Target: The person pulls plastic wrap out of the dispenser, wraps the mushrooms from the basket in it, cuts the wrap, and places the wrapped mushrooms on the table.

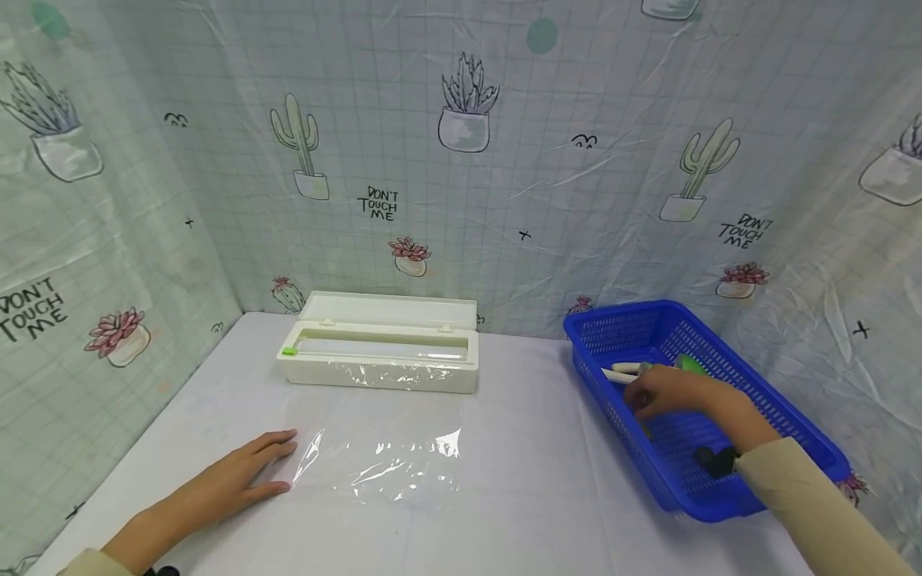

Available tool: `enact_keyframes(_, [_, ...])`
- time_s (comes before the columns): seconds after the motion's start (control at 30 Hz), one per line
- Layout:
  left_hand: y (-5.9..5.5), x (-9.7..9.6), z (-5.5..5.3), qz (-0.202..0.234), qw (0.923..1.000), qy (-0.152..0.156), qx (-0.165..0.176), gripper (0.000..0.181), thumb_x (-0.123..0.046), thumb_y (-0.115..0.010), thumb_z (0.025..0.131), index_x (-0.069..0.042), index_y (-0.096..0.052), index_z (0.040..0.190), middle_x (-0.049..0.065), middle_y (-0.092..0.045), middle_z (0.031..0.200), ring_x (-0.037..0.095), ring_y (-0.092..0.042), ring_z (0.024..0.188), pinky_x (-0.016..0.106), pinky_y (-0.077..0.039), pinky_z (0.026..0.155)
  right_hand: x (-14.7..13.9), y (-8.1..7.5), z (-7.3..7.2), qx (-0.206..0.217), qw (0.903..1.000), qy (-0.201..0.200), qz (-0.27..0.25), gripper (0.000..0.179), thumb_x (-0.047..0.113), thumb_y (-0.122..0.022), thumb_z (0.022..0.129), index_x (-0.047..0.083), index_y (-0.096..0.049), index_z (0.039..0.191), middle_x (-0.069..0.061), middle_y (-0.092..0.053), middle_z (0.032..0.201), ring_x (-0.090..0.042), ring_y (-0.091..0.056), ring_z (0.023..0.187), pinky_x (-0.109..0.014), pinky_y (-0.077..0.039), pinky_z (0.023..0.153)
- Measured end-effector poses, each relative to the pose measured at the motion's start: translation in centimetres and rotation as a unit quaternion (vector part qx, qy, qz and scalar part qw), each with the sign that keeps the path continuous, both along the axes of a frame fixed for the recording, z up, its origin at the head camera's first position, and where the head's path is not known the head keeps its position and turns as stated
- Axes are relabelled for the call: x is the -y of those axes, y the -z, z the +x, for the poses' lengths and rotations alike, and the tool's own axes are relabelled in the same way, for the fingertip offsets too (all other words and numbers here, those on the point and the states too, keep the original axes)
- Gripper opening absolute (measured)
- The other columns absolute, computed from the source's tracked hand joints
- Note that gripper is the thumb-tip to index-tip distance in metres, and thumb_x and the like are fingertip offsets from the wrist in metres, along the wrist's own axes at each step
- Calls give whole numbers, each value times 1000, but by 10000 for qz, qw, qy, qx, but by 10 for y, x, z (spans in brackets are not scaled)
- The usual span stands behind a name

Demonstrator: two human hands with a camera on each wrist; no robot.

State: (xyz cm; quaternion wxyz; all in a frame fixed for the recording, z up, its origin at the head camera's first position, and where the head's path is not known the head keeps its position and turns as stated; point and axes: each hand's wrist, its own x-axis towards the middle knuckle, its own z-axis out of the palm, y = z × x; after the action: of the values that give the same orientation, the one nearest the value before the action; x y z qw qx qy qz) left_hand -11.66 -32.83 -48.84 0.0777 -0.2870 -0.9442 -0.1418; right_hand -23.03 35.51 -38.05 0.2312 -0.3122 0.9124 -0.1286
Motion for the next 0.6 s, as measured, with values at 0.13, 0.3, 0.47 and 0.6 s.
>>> enact_keyframes(0.13, [0,0,0,14,10000,-1,31,55,-44,-77,87,-11,-67,129,5,-58,141,31,-60,121,3,-30,103,6,8,5,415,9977,471,252,19,14,-78,87,6,-73,104,6,-69,88,-7,-63,76,-28,-56,70])
enact_keyframes(0.3, [0,-1,0,134,9998,120,-35,54,-41,-79,87,-8,-67,128,7,-58,141,32,-60,120,0,-23,104,8,10,7,951,9881,1155,345,36,12,-77,87,0,-67,120,-3,-71,100,-16,-67,81,-33,-60,68])
enact_keyframes(0.47, [1,-1,0,202,9997,125,-8,53,-40,-79,87,-8,-67,128,6,-58,141,31,-60,121,-2,-18,104,3,11,9,1755,9690,1739,80,53,7,-74,90,-5,-50,135,-17,-65,116,-27,-68,96,-43,-62,71])
enact_keyframes(0.6, [-1,0,-1,125,9999,98,-5,53,-41,-78,88,-9,-67,129,6,-58,141,31,-60,121,2,-26,104,-4,12,10,1837,9682,1694,-121,56,4,-75,88,-4,-47,137,-17,-63,118,-29,-66,102,-43,-62,75])
